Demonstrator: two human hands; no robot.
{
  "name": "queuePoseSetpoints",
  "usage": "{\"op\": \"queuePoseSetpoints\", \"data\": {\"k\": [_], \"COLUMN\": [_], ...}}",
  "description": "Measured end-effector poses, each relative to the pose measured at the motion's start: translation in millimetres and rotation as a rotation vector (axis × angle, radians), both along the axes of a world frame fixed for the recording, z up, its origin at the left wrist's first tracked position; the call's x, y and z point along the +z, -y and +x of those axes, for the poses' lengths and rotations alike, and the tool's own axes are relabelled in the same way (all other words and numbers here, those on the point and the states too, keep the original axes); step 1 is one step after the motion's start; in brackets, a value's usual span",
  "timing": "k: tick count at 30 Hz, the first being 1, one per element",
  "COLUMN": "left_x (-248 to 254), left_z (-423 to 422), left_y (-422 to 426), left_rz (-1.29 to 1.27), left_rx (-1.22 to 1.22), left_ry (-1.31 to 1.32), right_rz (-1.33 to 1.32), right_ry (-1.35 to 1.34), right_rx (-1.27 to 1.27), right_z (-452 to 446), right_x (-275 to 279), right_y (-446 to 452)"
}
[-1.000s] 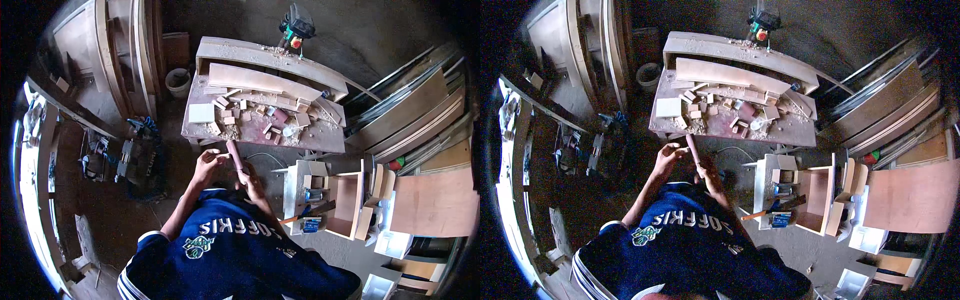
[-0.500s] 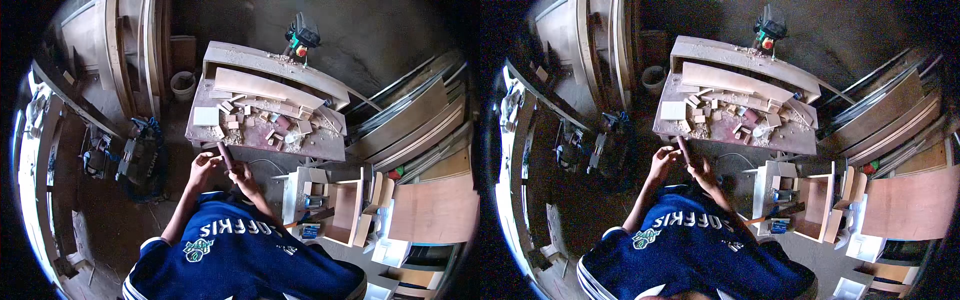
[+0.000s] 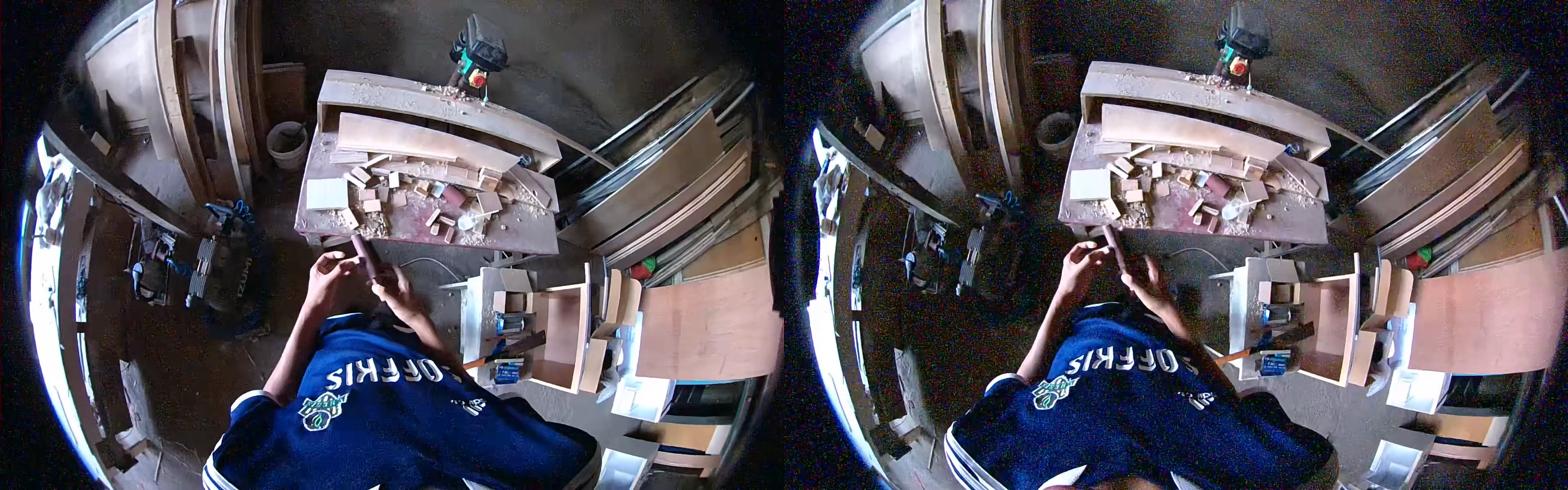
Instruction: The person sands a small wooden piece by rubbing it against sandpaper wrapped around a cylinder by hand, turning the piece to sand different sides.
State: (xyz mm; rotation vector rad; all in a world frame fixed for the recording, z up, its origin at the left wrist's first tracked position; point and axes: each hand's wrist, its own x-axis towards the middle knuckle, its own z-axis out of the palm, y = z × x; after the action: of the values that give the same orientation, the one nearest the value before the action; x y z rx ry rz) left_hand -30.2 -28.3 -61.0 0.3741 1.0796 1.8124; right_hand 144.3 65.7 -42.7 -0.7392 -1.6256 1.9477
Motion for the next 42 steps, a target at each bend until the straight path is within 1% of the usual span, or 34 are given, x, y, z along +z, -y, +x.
{"op": "queuePoseSetpoints", "data": {"k": [2, 3, 4, 6, 7, 9, 10, 13, 14, 16, 17, 18, 19, 20, 21, 22, 23, 24, 25, 26, 27, 28, 29, 32, 33, 34, 35, 36, 38, 39, 40, 41, 42], "left_x": [-7, -5, -5, -2, 0, 1, -2, -5, -4, -3, -3, -6, -10, -14, -11, -13, -15, -18, -16, -14, -17, -19, -24, -13, -13, -13, -14, -12, -3, -17, -10, -16, -10], "left_z": [0, 1, 2, 3, 4, 3, 4, 5, 5, 11, 12, 13, 14, 14, 16, 17, 18, 19, 18, 18, 17, 16, 15, 17, 16, 15, 15, 15, 15, 11, 14, 14, 13], "left_y": [-2, -2, -3, -4, -6, -9, -11, -13, -13, -15, -14, -13, -13, -13, -11, -10, -10, -9, -8, -5, -2, 0, 0, 1, 0, 0, 0, 1, 1, 0, -1, -2, -3], "left_rz": [-0.034, -0.038, 0.015, 0.077, 0.058, 0.025, -0.004, 0.034, 0.049, 0.012, -0.024, -0.002, -0.006, -0.008, 0.001, 0.014, 0.027, -0.079, -0.076, -0.076, -0.06, -0.041, -0.018, -0.001, 0.01, -0.01, -0.031, 0.013, 0.016, -0.034, -0.057, -0.054, -0.042], "left_rx": [0.015, 0.02, 0.011, -0.002, 0.02, 0.028, 0.046, 0.003, -0.004, -0.023, -0.03, -0.054, -0.059, -0.067, -0.056, -0.058, -0.058, -0.046, -0.044, -0.047, -0.05, -0.054, -0.044, 0.003, 0.007, 0.0, -0.01, -0.008, -0.017, -0.028, -0.018, -0.005, -0.013], "left_ry": [-0.017, -0.016, 0.021, 0.056, 0.054, 0.051, -0.003, 0.011, -0.045, 0.032, 0.0, 0.005, 0.005, 0.007, -0.045, -0.004, 0.033, -0.02, -0.043, -0.017, 0.019, 0.056, 0.032, 0.029, 0.049, 0.031, 0.016, 0.029, 0.073, 0.005, 0.043, 0.004, 0.045], "right_rz": [-0.008, -0.031, -0.035, 0.052, 0.114, 0.052, -0.033, 0.037, 0.073, 0.047, 0.015, -0.033, -0.043, -0.031, -0.014, 0.061, 0.062, 0.026, -0.013, -0.099, -0.109, -0.072, -0.027, -0.014, -0.065, -0.07, -0.111, -0.147, 0.05, 0.159, 0.006, -0.037, -0.085], "right_ry": [-0.005, -0.029, -0.024, -0.008, 0.085, 0.028, 0.008, 0.014, 0.013, 0.029, 0.049, 0.079, 0.084, 0.024, -0.038, 0.047, 0.045, 0.068, 0.091, 0.038, 0.038, 0.046, 0.051, 0.167, 0.112, 0.111, 0.04, -0.031, 0.07, 0.131, 0.113, 0.086, 0.064], "right_rx": [0.044, 0.103, 0.104, 0.074, 0.001, -0.017, 0.06, 0.062, 0.058, 0.046, 0.041, 0.077, 0.073, 0.068, 0.062, 0.056, 0.053, 0.055, 0.061, 0.109, 0.11, 0.08, 0.049, 0.048, 0.085, 0.089, 0.101, 0.11, 0.006, -0.05, 0.015, 0.051, 0.085], "right_z": [3, 4, 5, 4, 2, 5, 4, 12, 13, 16, 17, 19, 20, 23, 23, 23, 28, 27, 25, 26, 26, 26, 26, 22, 20, 18, 18, 18, 19, 18, 16, 14, 14], "right_x": [12, 9, 4, -2, -4, 4, 16, 2, -11, 2, 11, 26, 20, 9, 3, -3, -6, 10, 18, 13, 6, 0, -5, 6, 9, 11, 12, 14, -12, -24, 11, 27, 33], "right_y": [-1, 0, 1, -2, -4, -2, -1, -2, -8, -6, -5, 0, 3, 4, 2, -2, -2, 1, 2, 6, 10, 12, 11, 3, 4, 6, 9, 10, 3, 0, 2, 5, 8]}}
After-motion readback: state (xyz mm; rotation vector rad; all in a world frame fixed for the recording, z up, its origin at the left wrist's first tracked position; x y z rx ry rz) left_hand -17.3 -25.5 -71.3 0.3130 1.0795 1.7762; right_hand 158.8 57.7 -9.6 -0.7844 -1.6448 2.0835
